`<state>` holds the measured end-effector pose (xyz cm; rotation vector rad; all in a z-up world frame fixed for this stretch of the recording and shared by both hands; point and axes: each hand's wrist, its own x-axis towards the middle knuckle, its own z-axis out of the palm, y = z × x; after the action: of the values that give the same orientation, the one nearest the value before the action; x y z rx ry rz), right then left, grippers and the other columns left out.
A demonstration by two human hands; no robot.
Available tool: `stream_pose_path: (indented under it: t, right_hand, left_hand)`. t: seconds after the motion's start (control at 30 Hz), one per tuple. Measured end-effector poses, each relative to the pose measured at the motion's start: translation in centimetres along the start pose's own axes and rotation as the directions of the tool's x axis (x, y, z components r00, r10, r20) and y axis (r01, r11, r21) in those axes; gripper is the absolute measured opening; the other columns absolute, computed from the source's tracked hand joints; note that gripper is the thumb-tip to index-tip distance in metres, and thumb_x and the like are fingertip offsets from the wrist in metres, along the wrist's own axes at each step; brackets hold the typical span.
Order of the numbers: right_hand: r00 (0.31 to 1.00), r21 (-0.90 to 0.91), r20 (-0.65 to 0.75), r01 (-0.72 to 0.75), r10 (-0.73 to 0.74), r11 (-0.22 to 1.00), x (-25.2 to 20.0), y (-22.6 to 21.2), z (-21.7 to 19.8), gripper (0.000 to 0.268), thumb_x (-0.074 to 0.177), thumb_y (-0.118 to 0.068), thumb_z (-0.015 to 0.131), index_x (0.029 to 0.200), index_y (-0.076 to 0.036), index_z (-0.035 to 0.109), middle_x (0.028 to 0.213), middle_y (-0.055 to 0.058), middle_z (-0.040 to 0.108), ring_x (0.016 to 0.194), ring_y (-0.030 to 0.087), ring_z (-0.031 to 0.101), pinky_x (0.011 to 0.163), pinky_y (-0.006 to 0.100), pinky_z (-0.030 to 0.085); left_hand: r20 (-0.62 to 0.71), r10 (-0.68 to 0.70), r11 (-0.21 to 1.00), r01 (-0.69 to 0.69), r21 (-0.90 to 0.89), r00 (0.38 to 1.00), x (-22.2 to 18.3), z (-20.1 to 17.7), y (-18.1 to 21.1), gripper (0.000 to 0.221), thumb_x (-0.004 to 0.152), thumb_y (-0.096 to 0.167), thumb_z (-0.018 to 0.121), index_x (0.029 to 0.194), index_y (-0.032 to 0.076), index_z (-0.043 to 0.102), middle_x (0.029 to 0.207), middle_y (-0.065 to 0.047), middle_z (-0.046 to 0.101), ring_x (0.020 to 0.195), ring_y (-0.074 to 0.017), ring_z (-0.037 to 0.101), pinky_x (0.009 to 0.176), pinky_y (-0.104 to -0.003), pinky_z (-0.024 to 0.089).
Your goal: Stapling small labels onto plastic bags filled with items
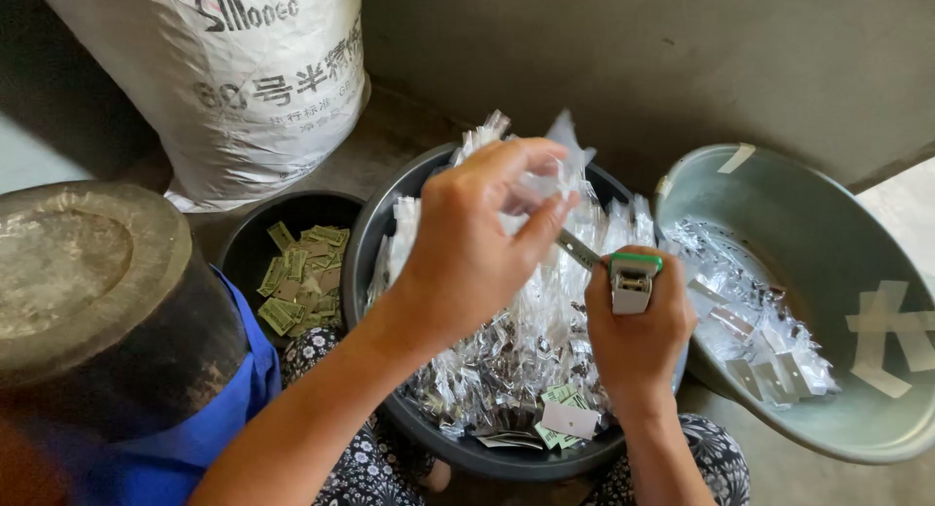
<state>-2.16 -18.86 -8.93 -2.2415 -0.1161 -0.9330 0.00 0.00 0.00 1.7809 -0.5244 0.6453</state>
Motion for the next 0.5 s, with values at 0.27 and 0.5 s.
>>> stream_pose_path:
  t: [0.27,0.5]
  right_hand:
    - [0.999,0.185,0.045,0.001,-0.009,0.983,0.7,0.6,-0.1,0.024,0.092,-0.004,0.075,0.108,-0.006,0.058,0.093,0.010,0.067,0.072,0.018,0.064,0.060,0.030,0.050]
    - [0.993,0.457,0.003,-0.107,0.119,0.883,2.1,-0.7,-2.1,0.027,0.091,0.009,0.072,0.103,-0.008,0.054,0.104,0.010,0.067,0.102,0.020,0.067,0.097,0.035,0.056]
  left_hand:
    - [0.273,0.009,0.998,0.007,-0.057,0.962,-1.4,0.3,1.8,0.025,0.089,0.011,0.074,0.110,0.004,0.065,0.100,-0.008,0.072,0.073,-0.0149,0.072,0.070,-0.027,0.058]
    - [0.479,-0.415,0.889,0.233,0.394,0.774,-3.0,-1.2,0.9,0.052,0.086,0.038,0.074,0.125,0.009,0.055,0.104,-0.005,0.069,0.071,-0.0144,0.063,0.074,-0.030,0.059]
